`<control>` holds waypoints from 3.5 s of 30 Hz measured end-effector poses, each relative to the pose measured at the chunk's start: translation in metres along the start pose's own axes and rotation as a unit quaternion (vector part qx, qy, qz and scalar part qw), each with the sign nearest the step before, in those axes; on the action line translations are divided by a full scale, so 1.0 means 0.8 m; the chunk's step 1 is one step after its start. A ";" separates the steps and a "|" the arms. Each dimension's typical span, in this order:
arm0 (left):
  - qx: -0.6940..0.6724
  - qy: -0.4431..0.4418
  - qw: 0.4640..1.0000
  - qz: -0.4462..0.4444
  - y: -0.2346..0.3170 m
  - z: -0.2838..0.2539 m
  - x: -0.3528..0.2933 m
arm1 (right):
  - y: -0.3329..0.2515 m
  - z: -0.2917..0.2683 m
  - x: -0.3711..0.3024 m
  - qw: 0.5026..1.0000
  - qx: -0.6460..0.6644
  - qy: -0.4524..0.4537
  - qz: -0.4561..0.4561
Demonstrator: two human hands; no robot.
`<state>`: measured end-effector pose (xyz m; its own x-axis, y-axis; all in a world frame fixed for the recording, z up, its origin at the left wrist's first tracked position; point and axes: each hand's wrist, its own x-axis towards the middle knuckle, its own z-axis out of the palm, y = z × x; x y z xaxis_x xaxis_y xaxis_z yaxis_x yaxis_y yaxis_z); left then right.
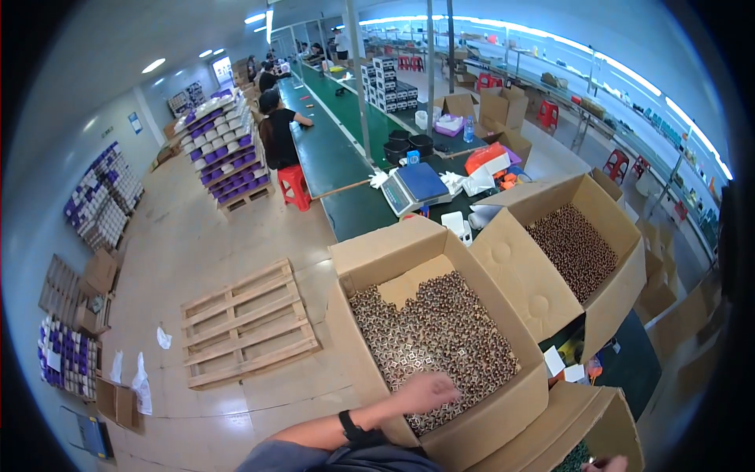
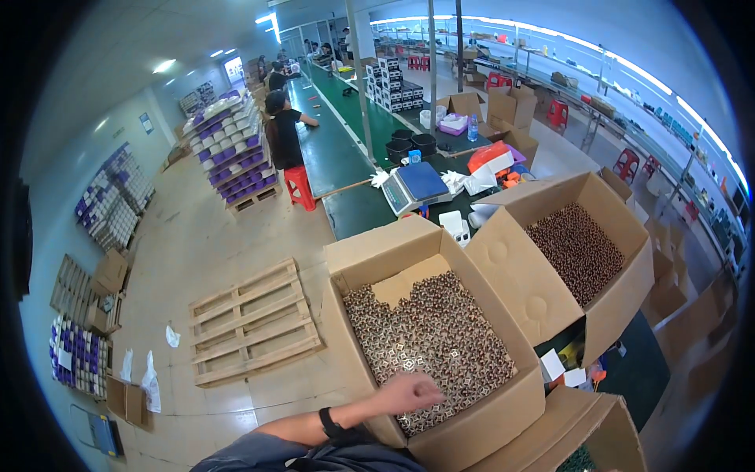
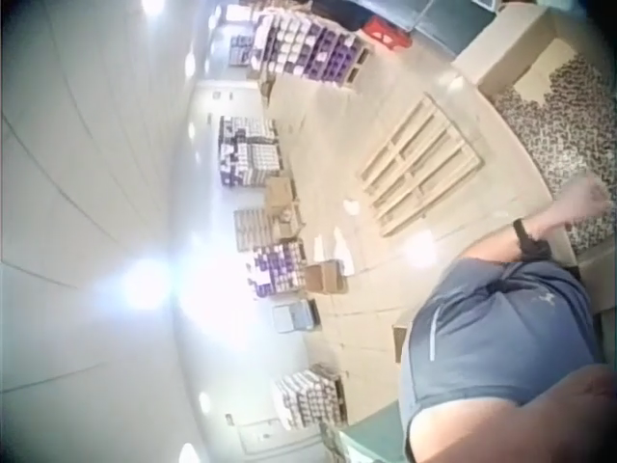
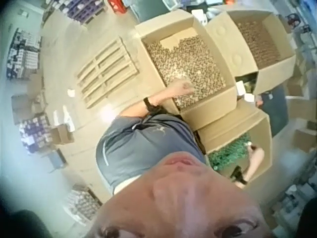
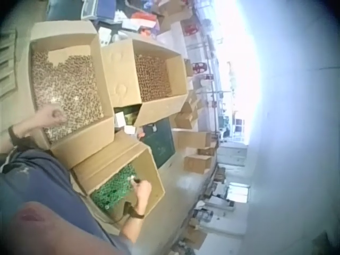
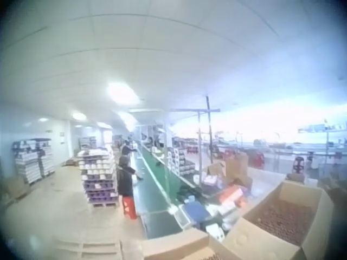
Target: Sorting and inspecting small metal and plastic components from industrial boxes.
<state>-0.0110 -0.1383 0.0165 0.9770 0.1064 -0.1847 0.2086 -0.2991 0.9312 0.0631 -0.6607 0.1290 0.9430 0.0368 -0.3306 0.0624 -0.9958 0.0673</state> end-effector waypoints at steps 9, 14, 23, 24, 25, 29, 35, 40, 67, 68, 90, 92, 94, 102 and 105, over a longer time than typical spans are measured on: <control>-0.293 -0.307 0.905 -0.037 0.039 0.095 0.010 | -0.335 -0.034 -0.055 0.877 0.118 0.237 -0.401; -0.270 -0.312 0.910 -0.044 0.014 0.059 0.015 | -0.372 -0.009 -0.047 0.880 0.132 0.215 -0.403; -0.248 -0.170 0.950 -0.084 -0.025 -0.031 0.010 | -0.401 -0.002 -0.045 0.901 0.192 0.161 -0.355; -0.233 -0.148 0.957 -0.093 -0.045 -0.048 0.016 | -0.392 0.008 -0.044 0.922 0.187 0.140 -0.309; -0.204 -0.125 0.966 -0.101 -0.061 -0.066 0.024 | -0.381 0.022 -0.043 0.925 0.187 0.134 -0.303; -0.015 -0.042 0.997 -0.058 -0.089 -0.167 0.068 | -0.315 0.128 -0.042 0.991 -0.001 0.096 -0.098; 0.066 0.046 0.994 -0.074 -0.132 -0.334 0.179 | -0.320 0.202 -0.079 0.995 0.069 0.072 -0.027; 0.265 0.021 0.964 0.024 -0.148 -0.343 0.271 | -0.344 0.205 -0.108 0.989 0.131 0.067 0.027; 0.678 -0.212 0.691 0.131 -0.158 -0.315 0.292 | -0.339 0.099 -0.158 0.926 0.273 0.252 0.066; 0.654 -0.171 0.715 0.181 -0.161 -0.323 0.276 | -0.319 0.086 -0.152 0.914 0.284 0.281 0.073; 0.358 0.114 0.925 0.051 -0.138 -0.095 0.032 | 0.123 0.290 0.115 0.962 0.069 -0.141 0.225; 0.365 0.118 0.922 0.051 -0.134 -0.091 0.033 | 0.133 0.307 0.134 0.961 0.095 -0.059 0.252; 0.381 0.123 0.915 0.051 -0.128 -0.088 0.033 | 0.137 0.318 0.157 0.957 0.118 -0.008 0.267; 0.411 0.127 0.903 0.019 -0.124 -0.084 0.035 | 0.149 0.349 0.197 0.940 0.109 0.080 0.312; 0.400 0.147 0.904 0.007 -0.123 -0.091 0.027 | 0.147 0.335 0.192 0.954 0.084 0.065 0.280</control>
<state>-0.0139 -0.0375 -0.0559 0.9501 0.3109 0.0266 0.2772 -0.8802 0.3852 0.1278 -0.7945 -0.1663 0.8468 -0.5052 -0.1663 -0.5054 -0.8617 0.0444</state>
